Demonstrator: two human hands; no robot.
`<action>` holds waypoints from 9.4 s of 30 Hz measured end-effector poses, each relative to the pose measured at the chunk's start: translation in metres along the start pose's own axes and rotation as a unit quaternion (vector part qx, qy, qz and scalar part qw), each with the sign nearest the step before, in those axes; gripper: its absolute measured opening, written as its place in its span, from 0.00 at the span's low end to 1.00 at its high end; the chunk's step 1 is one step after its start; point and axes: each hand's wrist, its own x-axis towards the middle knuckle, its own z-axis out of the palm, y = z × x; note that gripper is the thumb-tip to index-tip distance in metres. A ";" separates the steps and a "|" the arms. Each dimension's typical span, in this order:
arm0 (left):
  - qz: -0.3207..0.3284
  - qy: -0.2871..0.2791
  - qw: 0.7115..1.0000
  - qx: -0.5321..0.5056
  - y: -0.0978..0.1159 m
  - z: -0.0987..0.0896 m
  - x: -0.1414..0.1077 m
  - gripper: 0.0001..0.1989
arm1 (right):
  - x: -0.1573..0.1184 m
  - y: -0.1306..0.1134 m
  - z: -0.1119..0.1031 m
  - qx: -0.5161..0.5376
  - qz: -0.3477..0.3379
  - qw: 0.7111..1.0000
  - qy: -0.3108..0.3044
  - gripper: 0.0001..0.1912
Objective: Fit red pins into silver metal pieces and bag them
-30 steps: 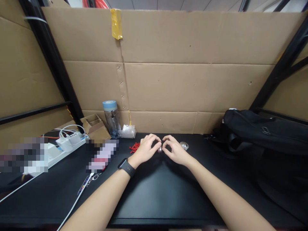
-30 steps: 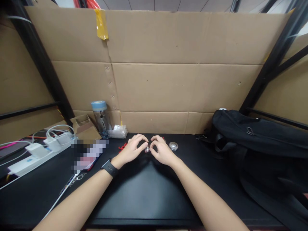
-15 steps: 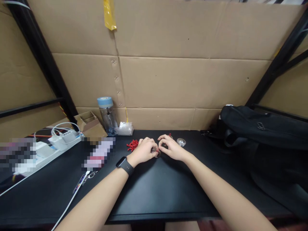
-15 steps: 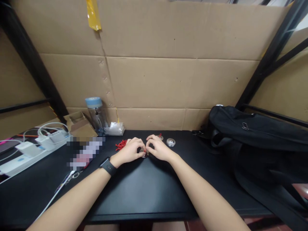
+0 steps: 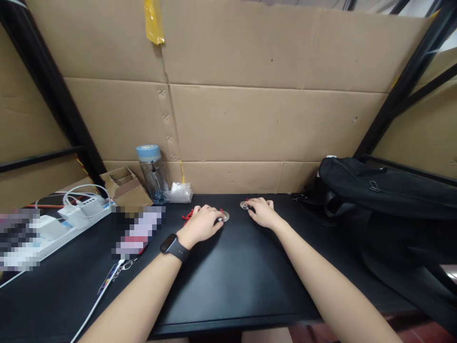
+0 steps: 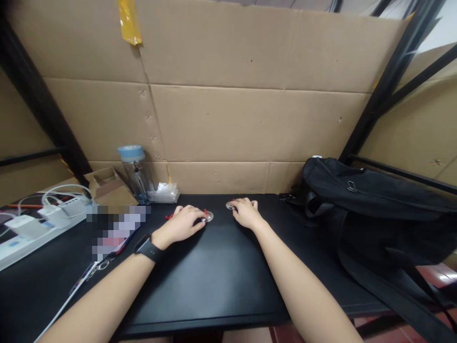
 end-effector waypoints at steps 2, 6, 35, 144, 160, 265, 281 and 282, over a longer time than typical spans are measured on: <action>0.002 -0.014 1.000 0.009 -0.001 0.004 -0.001 0.15 | 0.000 -0.002 0.003 -0.005 0.005 1.000 -0.015 0.20; 0.018 -0.030 0.999 -0.001 0.002 0.015 -0.001 0.22 | 0.002 -0.008 0.004 0.003 0.002 1.000 -0.026 0.20; -0.243 0.336 0.900 0.136 -0.076 -0.056 -0.012 0.16 | 0.002 -0.017 -0.016 0.103 -0.084 0.991 -0.017 0.13; -0.127 0.185 0.968 -0.115 0.024 0.013 0.017 0.07 | -0.007 -0.071 0.000 0.643 0.080 0.762 -0.021 0.28; -0.072 0.050 0.996 -0.023 -0.036 0.014 0.012 0.22 | 0.001 -0.046 -0.009 0.397 0.079 0.910 0.086 0.22; -0.001 0.023 0.999 -0.046 -0.001 0.011 0.012 0.17 | 0.006 -0.051 -0.001 0.177 -0.034 0.983 0.041 0.12; -0.010 0.019 0.999 -0.031 -0.008 0.015 0.013 0.15 | 0.006 -0.025 -0.005 0.244 -0.101 0.965 -0.002 0.02; -0.012 0.019 0.999 -0.033 -0.009 0.015 0.014 0.15 | 0.006 -0.025 -0.006 0.243 -0.089 0.966 0.003 0.02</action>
